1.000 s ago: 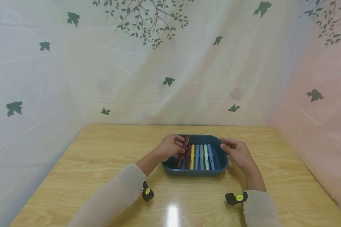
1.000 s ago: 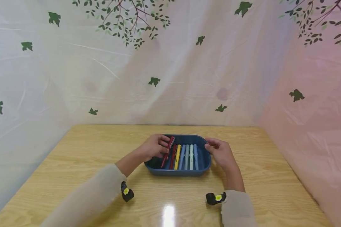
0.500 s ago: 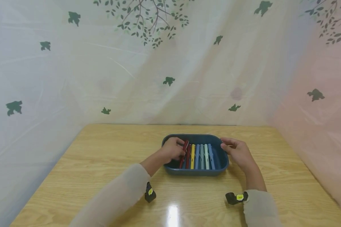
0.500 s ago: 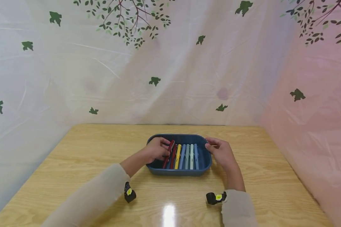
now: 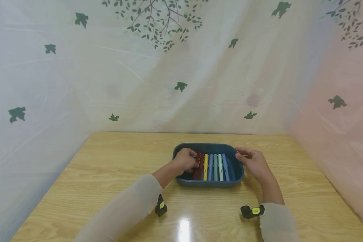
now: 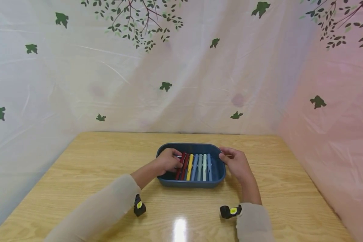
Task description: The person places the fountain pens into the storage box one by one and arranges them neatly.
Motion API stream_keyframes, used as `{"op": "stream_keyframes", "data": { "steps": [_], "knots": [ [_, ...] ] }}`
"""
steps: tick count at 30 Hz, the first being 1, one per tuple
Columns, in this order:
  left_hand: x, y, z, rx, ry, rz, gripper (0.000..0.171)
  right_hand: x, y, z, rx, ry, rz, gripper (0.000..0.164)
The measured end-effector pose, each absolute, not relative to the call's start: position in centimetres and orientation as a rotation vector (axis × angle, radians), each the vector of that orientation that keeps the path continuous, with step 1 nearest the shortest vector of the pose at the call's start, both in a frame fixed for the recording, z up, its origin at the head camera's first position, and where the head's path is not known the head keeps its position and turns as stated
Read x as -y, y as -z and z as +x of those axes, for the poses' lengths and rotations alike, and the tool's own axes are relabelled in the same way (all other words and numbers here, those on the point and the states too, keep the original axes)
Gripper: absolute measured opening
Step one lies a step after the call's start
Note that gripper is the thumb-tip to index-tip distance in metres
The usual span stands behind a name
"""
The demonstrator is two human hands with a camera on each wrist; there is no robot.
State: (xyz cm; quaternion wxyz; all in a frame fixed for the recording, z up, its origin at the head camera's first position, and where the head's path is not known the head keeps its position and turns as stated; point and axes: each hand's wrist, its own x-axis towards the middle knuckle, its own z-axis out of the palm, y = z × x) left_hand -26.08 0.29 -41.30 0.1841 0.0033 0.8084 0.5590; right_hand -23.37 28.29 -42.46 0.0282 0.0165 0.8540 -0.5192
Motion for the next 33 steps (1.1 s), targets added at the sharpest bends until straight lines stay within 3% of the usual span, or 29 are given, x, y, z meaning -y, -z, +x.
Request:
{"op": "stream_keyframes", "data": {
  "steps": [33],
  "knots": [
    [-0.39, 41.19, -26.21, -2.472, -1.342, 0.073, 0.039, -28.25, 42.22, -23.18, -2.611, 1.651, 0.032, 0.047]
  ]
}}
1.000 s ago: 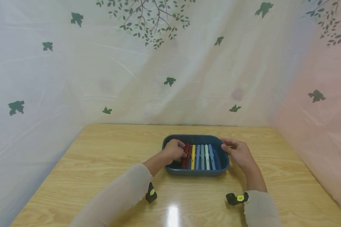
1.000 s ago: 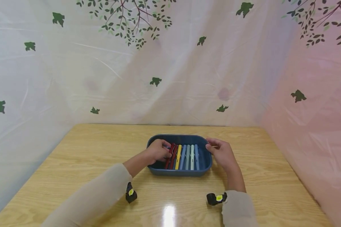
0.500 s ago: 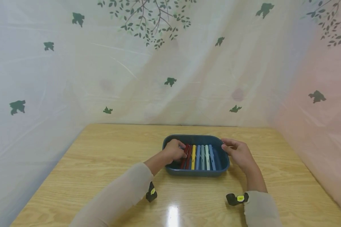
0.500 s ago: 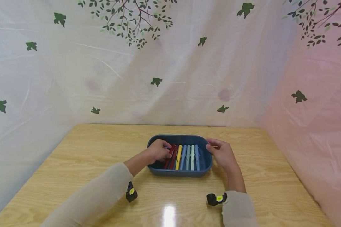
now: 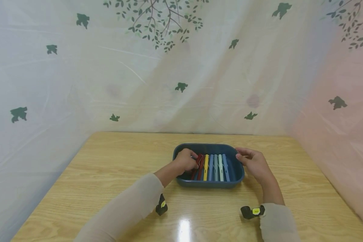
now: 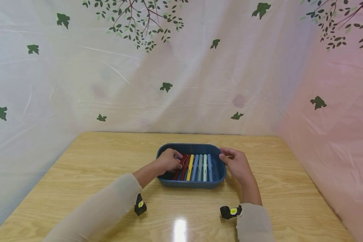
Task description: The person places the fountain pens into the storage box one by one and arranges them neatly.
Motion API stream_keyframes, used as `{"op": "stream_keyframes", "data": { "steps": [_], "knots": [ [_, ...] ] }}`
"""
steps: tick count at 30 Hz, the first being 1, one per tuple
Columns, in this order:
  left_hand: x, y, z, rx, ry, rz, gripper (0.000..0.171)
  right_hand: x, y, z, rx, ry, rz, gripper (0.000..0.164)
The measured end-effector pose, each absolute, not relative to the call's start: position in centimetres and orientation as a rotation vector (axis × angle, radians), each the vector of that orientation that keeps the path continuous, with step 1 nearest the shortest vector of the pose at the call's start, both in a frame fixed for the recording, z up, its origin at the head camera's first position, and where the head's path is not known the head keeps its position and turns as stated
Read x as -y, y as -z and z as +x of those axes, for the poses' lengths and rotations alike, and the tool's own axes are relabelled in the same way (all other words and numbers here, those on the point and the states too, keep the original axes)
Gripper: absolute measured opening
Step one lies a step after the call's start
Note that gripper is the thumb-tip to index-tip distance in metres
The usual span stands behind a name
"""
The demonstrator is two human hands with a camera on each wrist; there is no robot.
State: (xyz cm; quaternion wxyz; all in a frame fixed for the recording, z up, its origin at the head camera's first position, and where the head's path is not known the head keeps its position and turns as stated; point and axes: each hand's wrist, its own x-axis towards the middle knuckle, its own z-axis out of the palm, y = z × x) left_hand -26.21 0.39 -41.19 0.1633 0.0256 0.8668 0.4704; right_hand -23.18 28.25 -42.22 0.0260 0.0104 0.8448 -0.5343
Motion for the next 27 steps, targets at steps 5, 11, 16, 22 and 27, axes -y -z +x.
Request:
{"op": "stream_keyframes", "data": {
  "steps": [5, 11, 16, 22, 27],
  "knots": [
    [-0.47, 41.15, -26.25, -2.468, -1.336, 0.064, 0.038, -28.20, 42.24, -23.22, -2.614, 1.652, 0.041, 0.046],
    [-0.52, 41.09, -26.11, -2.484, -1.320, 0.065, 0.038, -28.22, 42.33, -23.26, -2.625, 1.648, 0.041, 0.046],
    [-0.61, 41.02, -26.00, -2.500, -1.298, 0.065, 0.037, -28.25, 42.36, -23.26, -2.630, 1.646, 0.033, 0.046],
    [-0.75, 40.81, -26.08, -2.504, -1.275, 0.039, 0.035, -28.30, 42.33, -23.22, -2.639, 1.638, 0.019, 0.046],
    [-0.83, 40.49, -26.15, -2.482, -1.269, 0.014, 0.036, -28.30, 42.33, -23.23, -2.642, 1.633, 0.021, 0.046]
  ]
}}
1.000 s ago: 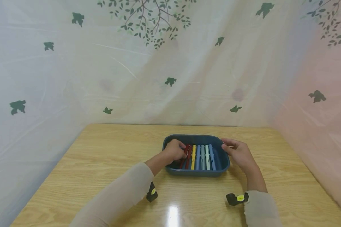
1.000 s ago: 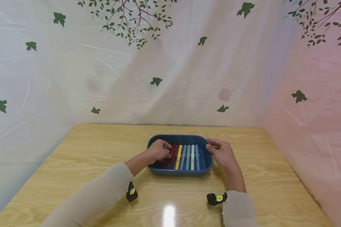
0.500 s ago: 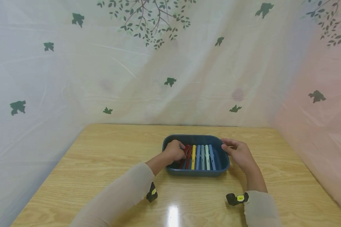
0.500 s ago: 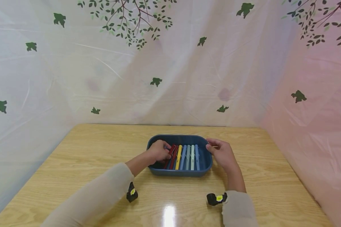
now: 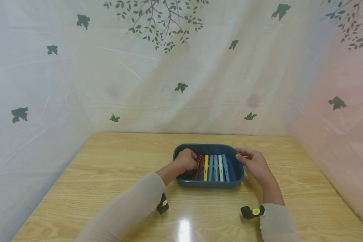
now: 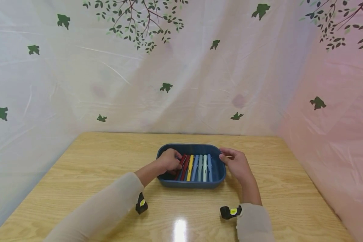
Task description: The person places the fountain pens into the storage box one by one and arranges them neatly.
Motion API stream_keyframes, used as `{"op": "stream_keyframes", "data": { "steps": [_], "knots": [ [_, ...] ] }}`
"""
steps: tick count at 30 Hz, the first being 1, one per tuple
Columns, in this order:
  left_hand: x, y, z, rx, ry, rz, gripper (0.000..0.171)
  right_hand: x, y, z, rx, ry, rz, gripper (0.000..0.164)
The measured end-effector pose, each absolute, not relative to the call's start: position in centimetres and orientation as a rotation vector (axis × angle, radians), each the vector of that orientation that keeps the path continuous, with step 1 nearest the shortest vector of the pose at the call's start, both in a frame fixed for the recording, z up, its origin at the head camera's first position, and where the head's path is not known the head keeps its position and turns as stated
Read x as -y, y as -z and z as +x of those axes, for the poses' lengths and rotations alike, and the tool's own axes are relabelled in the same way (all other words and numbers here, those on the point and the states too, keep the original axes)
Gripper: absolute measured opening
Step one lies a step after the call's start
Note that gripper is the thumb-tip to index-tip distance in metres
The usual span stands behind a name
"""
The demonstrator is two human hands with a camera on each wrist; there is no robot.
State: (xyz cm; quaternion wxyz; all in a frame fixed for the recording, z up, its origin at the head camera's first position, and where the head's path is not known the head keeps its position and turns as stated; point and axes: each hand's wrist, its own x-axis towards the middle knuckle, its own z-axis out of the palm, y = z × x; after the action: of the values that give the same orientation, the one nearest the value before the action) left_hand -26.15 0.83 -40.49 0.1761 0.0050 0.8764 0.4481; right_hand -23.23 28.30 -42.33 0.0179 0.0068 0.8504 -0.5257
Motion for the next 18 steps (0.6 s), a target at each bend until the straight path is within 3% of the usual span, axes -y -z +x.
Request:
{"op": "stream_keyframes", "data": {
  "steps": [18],
  "knots": [
    [0.5, 38.1, -26.3, -2.425, -1.378, 0.101, 0.043, -28.2, 42.7, -23.9, -2.638, 1.632, 0.034, 0.045]
  ]
}}
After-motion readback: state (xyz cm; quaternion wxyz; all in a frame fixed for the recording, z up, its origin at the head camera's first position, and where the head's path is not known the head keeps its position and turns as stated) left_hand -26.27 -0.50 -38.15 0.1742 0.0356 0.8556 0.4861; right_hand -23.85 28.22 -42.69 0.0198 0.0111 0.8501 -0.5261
